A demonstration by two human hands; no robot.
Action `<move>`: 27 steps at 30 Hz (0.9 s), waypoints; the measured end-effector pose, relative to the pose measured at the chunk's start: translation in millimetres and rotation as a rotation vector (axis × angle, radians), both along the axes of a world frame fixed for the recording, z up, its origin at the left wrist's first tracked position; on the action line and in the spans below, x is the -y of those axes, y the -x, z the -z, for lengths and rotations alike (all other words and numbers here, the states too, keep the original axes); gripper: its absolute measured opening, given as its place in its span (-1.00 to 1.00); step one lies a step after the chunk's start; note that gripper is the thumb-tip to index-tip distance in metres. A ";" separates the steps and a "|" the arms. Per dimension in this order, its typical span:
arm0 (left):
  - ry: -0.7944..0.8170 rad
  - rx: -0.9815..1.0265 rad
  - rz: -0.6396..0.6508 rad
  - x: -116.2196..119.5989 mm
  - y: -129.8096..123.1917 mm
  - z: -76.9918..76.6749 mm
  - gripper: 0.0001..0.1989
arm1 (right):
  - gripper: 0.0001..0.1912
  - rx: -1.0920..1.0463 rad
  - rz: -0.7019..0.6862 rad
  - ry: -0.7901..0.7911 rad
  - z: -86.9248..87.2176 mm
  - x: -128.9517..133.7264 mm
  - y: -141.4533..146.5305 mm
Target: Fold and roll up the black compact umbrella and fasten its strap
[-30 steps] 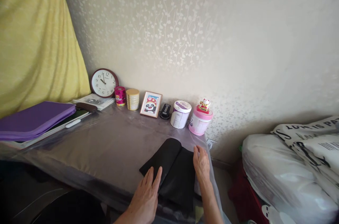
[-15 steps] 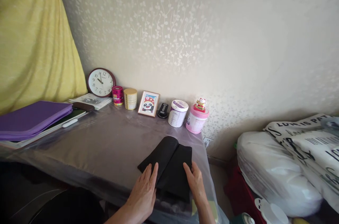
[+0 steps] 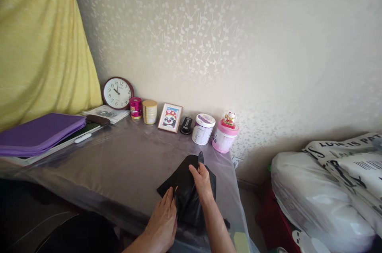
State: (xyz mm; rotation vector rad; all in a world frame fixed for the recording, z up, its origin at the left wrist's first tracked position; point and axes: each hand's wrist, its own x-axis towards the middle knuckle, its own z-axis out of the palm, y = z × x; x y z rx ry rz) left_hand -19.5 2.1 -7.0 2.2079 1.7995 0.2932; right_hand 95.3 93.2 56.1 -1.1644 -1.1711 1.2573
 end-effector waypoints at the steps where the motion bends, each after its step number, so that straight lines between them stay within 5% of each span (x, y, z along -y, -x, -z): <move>1: 0.007 -0.009 0.004 -0.6 0.0 0.6 -0.32 | -0.54 0.032 0.003 -0.008 3.6 -3.5 2.6; 7: -0.025 0.065 -0.020 -2.1 1.4 8.2 -0.40 | -0.53 0.405 0.052 -0.096 25.5 -23.0 8.1; 12: -0.046 0.105 -0.003 2.7 12.0 -2.2 -0.43 | -0.60 0.670 0.078 -0.151 33.3 -32.3 4.9; 19: -0.165 0.100 -0.031 3.9 30.6 -41.0 -0.68 | -0.58 0.521 -0.131 -0.067 23.4 -25.7 8.0; 22: -0.286 0.173 0.050 4.2 24.0 -53.7 -0.72 | -0.58 0.466 -0.231 -0.054 14.8 -19.1 13.1; 27: -0.335 0.195 0.258 1.9 7.7 -42.6 -0.75 | -0.61 0.599 -0.280 -0.188 11.2 -11.8 17.7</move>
